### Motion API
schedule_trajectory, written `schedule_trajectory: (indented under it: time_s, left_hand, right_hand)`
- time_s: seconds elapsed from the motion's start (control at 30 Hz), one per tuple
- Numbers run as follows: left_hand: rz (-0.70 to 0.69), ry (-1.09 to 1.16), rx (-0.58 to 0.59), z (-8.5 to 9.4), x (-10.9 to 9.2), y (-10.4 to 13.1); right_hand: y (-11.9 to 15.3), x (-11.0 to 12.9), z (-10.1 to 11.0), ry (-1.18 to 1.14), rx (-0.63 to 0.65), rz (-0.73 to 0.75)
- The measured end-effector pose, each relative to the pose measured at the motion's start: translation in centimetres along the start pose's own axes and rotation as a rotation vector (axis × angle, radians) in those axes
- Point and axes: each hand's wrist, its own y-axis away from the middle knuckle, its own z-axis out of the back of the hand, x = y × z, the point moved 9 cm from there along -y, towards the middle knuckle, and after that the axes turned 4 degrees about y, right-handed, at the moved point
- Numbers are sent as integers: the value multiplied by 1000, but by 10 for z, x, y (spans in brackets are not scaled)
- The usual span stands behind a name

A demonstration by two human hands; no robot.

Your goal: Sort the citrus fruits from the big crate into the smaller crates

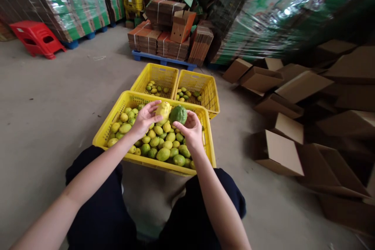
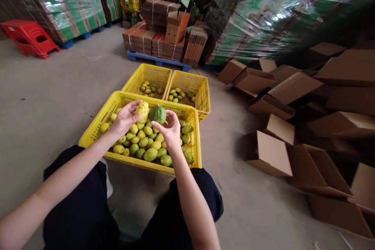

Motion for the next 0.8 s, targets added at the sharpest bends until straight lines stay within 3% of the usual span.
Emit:
schedule_trajectory:
  time_s: [0.3,0.43,0.6,0.8]
  left_hand:
    - [85,33,33,0,9,-3]
    - [96,-18,-20,8,18,-2]
    - [79,-188,-93,26,24,-3]
    - [52,-461,-61,34,26,-7]
  right_hand:
    - [-2,-12,-5,-30,72,-86]
    - [0,-13,-9,-6,108,-93]
    - [1,-18,-10,9,124,-133]
    - [-1,-25,-4,17,92,-208]
